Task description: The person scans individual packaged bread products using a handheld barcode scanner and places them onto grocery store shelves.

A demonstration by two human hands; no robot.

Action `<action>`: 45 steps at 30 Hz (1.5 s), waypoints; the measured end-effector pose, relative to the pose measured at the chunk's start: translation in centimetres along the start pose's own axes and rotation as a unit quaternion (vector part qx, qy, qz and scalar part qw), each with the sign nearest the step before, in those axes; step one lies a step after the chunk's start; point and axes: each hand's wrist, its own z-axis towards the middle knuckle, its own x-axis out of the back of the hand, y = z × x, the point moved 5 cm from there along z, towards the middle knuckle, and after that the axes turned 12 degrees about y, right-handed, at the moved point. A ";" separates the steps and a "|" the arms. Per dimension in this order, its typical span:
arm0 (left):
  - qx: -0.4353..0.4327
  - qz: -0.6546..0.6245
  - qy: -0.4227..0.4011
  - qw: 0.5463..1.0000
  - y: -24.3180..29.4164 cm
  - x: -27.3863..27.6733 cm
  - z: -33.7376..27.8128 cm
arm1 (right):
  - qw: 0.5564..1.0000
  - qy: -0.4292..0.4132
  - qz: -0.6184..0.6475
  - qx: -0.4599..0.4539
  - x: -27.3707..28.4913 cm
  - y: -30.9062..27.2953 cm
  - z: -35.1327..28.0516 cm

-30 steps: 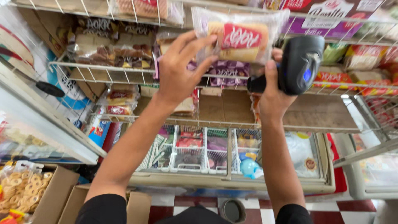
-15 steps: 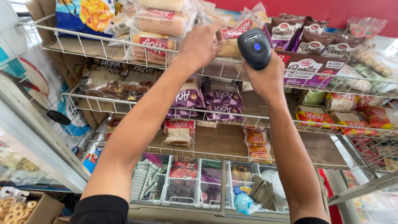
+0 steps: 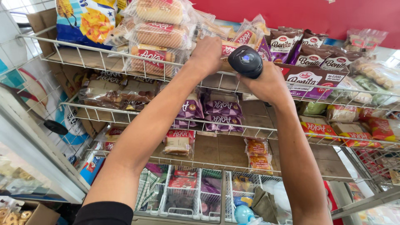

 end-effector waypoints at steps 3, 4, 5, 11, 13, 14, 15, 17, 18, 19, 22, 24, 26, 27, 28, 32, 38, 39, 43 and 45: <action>-0.006 0.026 -0.032 0.999 0.3 -1.0 0.8 | 0.999 -0.010 0.033 0.008 0.3 -0.6 0.2; -0.006 0.027 -0.031 0.999 0.2 -1.1 1.0 | 0.999 -0.010 0.033 0.010 0.3 -0.7 0.2; -0.011 0.034 -0.051 0.998 0.1 -1.5 1.1 | 0.998 -0.019 0.056 -0.003 0.3 -0.7 0.1; -0.005 0.008 -0.071 0.997 0.0 -1.9 1.3 | 0.996 -0.019 0.088 -0.022 -0.3 0.5 -0.5; 0.001 0.016 -0.077 0.997 0.7 -1.1 0.8 | 0.994 -0.008 0.112 0.003 -0.5 0.6 -0.8; 0.003 0.030 -0.058 0.998 1.2 -0.4 0.5 | 0.993 -0.006 0.116 -0.004 -0.7 0.8 -1.0; 0.005 0.044 -0.039 0.998 1.7 0.4 0.1 | 0.993 -0.004 0.121 -0.010 -0.8 0.9 -1.1; -0.024 0.035 -0.046 0.998 2.3 1.5 -1.1 | 0.993 0.013 0.120 0.015 -1.1 0.8 -1.4; -0.052 0.024 -0.053 0.997 2.8 2.0 -1.4 | 0.992 0.029 0.116 0.041 -0.9 0.7 -1.4; -0.053 0.022 -0.053 0.997 3.0 2.4 -1.2 | 0.992 0.030 0.115 0.040 -0.8 0.9 -1.4; 0.028 -0.037 -0.139 0.989 2.2 3.0 -1.8 | 0.999 0.011 0.049 -0.016 -1.7 1.3 -1.4; 0.023 -0.034 -0.125 0.991 2.5 3.4 -1.9 | 0.994 0.056 0.075 0.056 -1.2 0.2 -1.6; 0.032 -0.051 -0.103 0.993 2.8 3.9 -2.3 | 0.996 0.039 0.078 -0.010 -1.2 0.1 -1.8; 0.038 -0.067 -0.080 0.994 2.9 4.4 -2.8 | 0.994 0.025 0.079 -0.076 -1.2 0.2 -2.1; 0.042 -0.066 -0.083 0.994 2.9 4.7 -3.6 | 0.993 0.020 0.081 -0.077 -1.1 -0.4 -2.4; -0.080 -0.216 0.126 0.965 4.8 8.8 -8.0 | 0.963 0.205 0.104 0.142 0.7 -4.4 -5.5; -0.050 -0.322 0.194 0.925 3.4 14.1 -21.9 | 0.911 0.135 0.385 -0.067 -6.9 -3.7 -14.4; -0.026 -0.343 0.187 0.920 2.4 14.4 -24.6 | 0.890 0.066 0.440 -0.104 -9.2 -3.8 -16.5; 0.091 -0.324 0.161 0.928 -2.9 15.3 -37.5 | 0.787 -0.148 0.569 -0.189 -19.9 -6.0 -25.1; 0.245 -0.312 0.151 0.906 -5.6 15.1 -45.5 | 0.766 -0.208 0.567 -0.222 -24.6 -7.7 -30.5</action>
